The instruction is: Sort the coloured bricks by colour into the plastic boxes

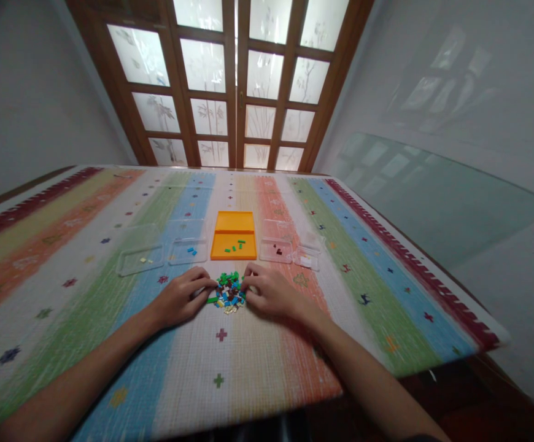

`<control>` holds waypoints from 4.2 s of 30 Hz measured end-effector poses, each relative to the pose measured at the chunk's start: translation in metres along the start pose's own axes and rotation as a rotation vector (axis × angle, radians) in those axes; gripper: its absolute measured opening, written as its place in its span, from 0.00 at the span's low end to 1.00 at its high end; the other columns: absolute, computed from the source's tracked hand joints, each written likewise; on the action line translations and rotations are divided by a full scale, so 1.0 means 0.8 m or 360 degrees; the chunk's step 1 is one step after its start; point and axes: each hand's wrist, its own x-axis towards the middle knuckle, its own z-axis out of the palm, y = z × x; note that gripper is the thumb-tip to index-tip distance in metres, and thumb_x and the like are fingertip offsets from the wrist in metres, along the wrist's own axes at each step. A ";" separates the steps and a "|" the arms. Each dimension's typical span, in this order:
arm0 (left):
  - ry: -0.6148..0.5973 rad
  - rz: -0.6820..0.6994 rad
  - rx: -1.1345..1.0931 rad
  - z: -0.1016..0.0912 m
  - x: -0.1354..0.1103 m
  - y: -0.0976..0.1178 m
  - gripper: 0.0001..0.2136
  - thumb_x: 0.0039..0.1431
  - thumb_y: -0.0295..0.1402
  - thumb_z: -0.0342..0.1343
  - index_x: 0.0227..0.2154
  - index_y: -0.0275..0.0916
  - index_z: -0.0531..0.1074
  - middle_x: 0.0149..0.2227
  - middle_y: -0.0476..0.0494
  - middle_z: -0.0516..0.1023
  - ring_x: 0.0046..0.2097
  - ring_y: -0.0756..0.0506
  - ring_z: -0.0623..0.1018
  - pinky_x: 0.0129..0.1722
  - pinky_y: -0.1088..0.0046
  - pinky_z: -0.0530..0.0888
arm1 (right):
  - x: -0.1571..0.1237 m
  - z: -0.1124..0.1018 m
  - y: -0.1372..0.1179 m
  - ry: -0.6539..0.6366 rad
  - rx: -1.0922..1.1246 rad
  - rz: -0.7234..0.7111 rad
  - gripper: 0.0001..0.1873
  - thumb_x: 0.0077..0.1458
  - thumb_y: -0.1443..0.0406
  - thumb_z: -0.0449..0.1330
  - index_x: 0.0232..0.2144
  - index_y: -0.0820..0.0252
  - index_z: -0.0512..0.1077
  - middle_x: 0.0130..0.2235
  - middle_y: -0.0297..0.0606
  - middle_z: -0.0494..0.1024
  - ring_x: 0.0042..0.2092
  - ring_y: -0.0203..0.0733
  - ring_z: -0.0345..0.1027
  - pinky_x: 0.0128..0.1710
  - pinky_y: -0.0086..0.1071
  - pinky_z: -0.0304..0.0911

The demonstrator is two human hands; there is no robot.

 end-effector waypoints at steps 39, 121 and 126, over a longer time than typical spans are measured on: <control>0.0001 0.0017 0.0012 0.000 0.002 0.001 0.09 0.66 0.25 0.51 0.40 0.36 0.77 0.36 0.42 0.75 0.38 0.46 0.75 0.38 0.71 0.74 | 0.014 -0.008 -0.008 -0.0246 -0.0144 0.0187 0.10 0.56 0.71 0.62 0.40 0.60 0.81 0.42 0.42 0.76 0.41 0.42 0.70 0.43 0.35 0.66; -0.0025 0.0012 0.0023 0.000 0.002 0.001 0.10 0.67 0.26 0.50 0.40 0.36 0.77 0.37 0.41 0.75 0.38 0.46 0.76 0.38 0.69 0.75 | 0.015 0.006 -0.003 -0.0206 -0.0233 0.0096 0.08 0.57 0.75 0.57 0.35 0.60 0.71 0.38 0.41 0.76 0.36 0.40 0.67 0.35 0.32 0.58; -0.0015 -0.0012 0.0001 0.000 0.002 0.002 0.10 0.66 0.25 0.50 0.41 0.37 0.78 0.36 0.41 0.76 0.38 0.46 0.76 0.38 0.70 0.75 | 0.016 -0.023 0.013 -0.0015 -0.0142 0.0127 0.07 0.57 0.74 0.57 0.35 0.59 0.70 0.37 0.40 0.77 0.37 0.41 0.68 0.37 0.32 0.59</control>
